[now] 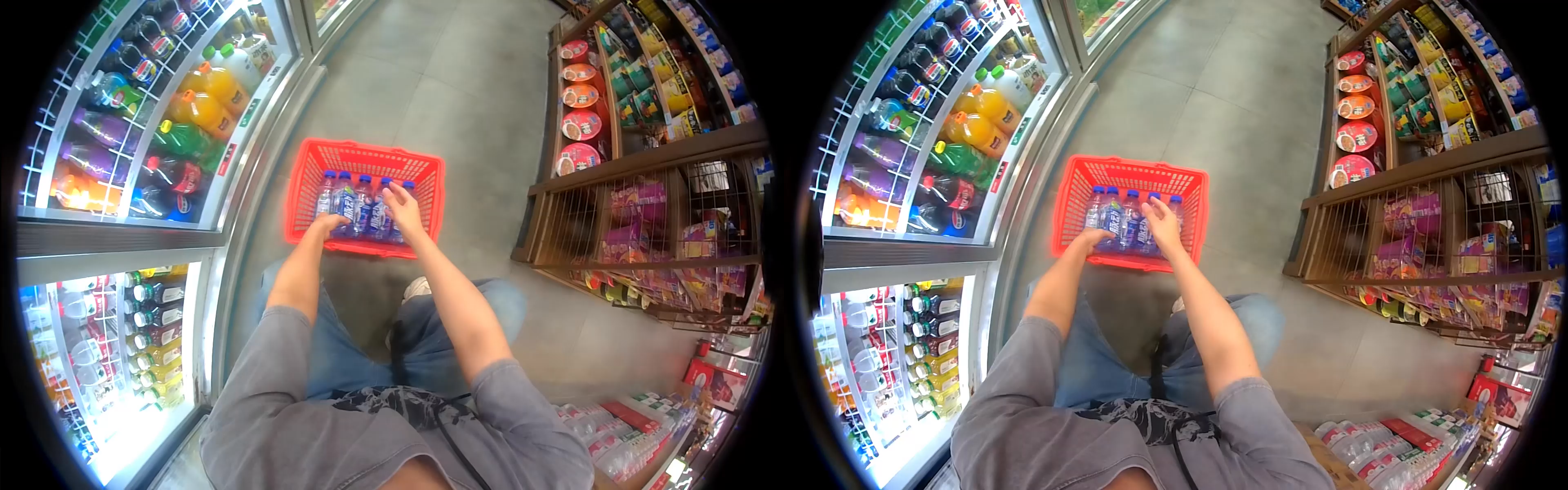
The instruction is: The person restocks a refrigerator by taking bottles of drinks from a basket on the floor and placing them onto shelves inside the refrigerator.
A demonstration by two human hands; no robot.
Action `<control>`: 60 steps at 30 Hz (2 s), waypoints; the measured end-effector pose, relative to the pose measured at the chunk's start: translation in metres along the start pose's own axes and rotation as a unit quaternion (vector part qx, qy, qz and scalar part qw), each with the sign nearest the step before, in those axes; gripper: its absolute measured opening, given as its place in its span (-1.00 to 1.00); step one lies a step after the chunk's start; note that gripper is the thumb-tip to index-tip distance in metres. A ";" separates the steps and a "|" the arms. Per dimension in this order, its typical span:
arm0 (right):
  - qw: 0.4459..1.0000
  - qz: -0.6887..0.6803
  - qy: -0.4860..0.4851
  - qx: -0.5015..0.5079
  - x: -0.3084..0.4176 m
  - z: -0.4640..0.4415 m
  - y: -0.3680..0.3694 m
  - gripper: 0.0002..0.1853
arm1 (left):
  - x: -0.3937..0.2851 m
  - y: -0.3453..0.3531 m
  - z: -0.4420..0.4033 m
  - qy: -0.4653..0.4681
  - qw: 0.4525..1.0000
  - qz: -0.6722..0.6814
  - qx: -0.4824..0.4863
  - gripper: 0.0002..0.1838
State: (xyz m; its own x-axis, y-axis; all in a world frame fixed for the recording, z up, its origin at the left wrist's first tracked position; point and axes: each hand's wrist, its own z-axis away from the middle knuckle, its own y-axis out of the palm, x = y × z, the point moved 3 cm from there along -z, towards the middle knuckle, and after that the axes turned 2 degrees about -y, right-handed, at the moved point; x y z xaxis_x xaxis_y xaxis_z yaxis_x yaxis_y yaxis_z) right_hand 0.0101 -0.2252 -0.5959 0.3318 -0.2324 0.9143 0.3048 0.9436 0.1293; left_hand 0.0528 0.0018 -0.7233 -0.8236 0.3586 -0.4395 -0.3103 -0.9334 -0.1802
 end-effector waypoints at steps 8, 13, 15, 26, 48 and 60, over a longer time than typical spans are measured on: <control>0.998 0.032 0.058 0.012 -0.029 -0.022 0.002 -0.20 | -0.030 0.011 0.080 0.061 0.956 0.158 0.241 -0.51; 0.988 -0.081 0.112 0.061 0.013 -0.007 0.020 -0.29 | -0.054 0.013 0.140 0.135 0.921 0.204 0.304 -0.50; 0.980 -0.112 0.117 0.112 0.026 -0.005 0.027 -0.32 | -0.062 0.013 0.152 0.153 0.917 0.207 0.305 -0.49; 0.983 -0.088 0.071 0.145 0.127 0.074 0.049 -0.30 | -0.083 -0.013 0.281 0.257 0.925 0.176 0.218 -0.29; 0.989 -0.021 -0.007 0.146 0.577 0.340 0.122 -0.27 | -0.235 -0.119 0.787 0.280 0.929 0.094 0.222 -0.23; 0.950 0.070 -0.066 0.297 0.725 0.421 0.204 -0.24 | -0.237 -0.192 0.902 0.405 0.901 0.114 0.103 -0.35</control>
State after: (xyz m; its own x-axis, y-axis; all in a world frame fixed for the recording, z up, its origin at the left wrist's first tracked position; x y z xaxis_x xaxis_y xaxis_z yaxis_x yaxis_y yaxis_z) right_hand -0.0628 -0.1026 0.2552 0.2060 -0.1011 0.9733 -0.3038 0.9389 0.1619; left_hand -0.1213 0.0851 0.2093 -0.2857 -0.0292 -0.9579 -0.3284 -0.9360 0.1265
